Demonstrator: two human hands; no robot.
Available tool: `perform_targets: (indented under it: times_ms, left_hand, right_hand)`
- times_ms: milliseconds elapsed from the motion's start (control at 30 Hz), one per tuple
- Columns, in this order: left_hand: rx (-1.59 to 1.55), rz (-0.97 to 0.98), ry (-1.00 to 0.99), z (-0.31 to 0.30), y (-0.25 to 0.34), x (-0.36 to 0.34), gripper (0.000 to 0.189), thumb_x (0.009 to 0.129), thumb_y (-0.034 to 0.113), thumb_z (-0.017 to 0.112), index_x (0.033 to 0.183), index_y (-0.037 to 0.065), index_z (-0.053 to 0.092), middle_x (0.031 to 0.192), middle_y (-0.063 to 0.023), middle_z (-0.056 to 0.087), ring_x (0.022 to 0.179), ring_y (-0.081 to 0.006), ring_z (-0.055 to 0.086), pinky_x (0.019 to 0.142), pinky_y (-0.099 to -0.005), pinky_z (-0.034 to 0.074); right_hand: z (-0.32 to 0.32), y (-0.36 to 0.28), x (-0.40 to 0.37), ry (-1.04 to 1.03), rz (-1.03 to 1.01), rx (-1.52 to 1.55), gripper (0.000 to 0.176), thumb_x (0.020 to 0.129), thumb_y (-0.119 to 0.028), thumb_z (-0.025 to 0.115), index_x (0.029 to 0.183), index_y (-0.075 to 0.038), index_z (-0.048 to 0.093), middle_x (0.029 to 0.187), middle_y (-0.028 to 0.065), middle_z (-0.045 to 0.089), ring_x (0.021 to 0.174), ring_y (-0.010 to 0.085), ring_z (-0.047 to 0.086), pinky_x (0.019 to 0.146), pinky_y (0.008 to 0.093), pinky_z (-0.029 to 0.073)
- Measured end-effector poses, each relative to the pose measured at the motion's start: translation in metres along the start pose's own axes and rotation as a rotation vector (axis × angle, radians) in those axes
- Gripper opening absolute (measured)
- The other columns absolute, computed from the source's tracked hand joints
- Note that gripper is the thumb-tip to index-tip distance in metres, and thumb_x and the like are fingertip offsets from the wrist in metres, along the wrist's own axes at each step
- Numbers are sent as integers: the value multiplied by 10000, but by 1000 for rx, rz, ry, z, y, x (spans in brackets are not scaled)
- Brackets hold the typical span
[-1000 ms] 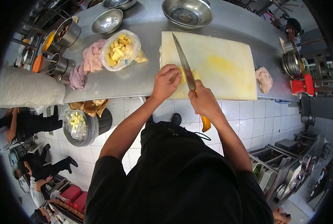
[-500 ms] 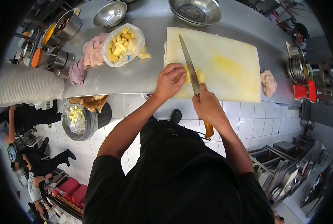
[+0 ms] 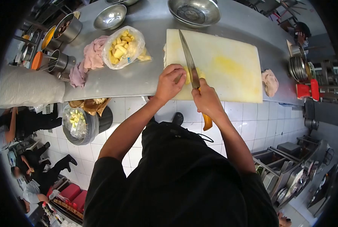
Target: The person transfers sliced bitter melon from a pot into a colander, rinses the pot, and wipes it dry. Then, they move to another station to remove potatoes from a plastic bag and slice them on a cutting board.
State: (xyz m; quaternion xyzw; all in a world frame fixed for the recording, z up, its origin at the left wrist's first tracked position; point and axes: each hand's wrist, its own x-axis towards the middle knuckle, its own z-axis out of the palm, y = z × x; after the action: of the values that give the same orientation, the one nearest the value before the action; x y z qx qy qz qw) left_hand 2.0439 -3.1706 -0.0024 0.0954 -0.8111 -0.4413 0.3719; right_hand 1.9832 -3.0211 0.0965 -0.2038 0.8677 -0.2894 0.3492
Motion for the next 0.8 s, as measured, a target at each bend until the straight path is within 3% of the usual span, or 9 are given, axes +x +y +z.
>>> perform_targets:
  times_ms: [800]
  left_hand:
    - [19,-7,-19,0,-3,-1,129,814,26,723,943,19,717,1014,-80,679,905,-257,677,812,-326,537]
  right_hand:
    - [-5,0,-18,15,-56,-52,273,955,-151,492,1117,70,480,849,327,664,869,502,649,831,548,488]
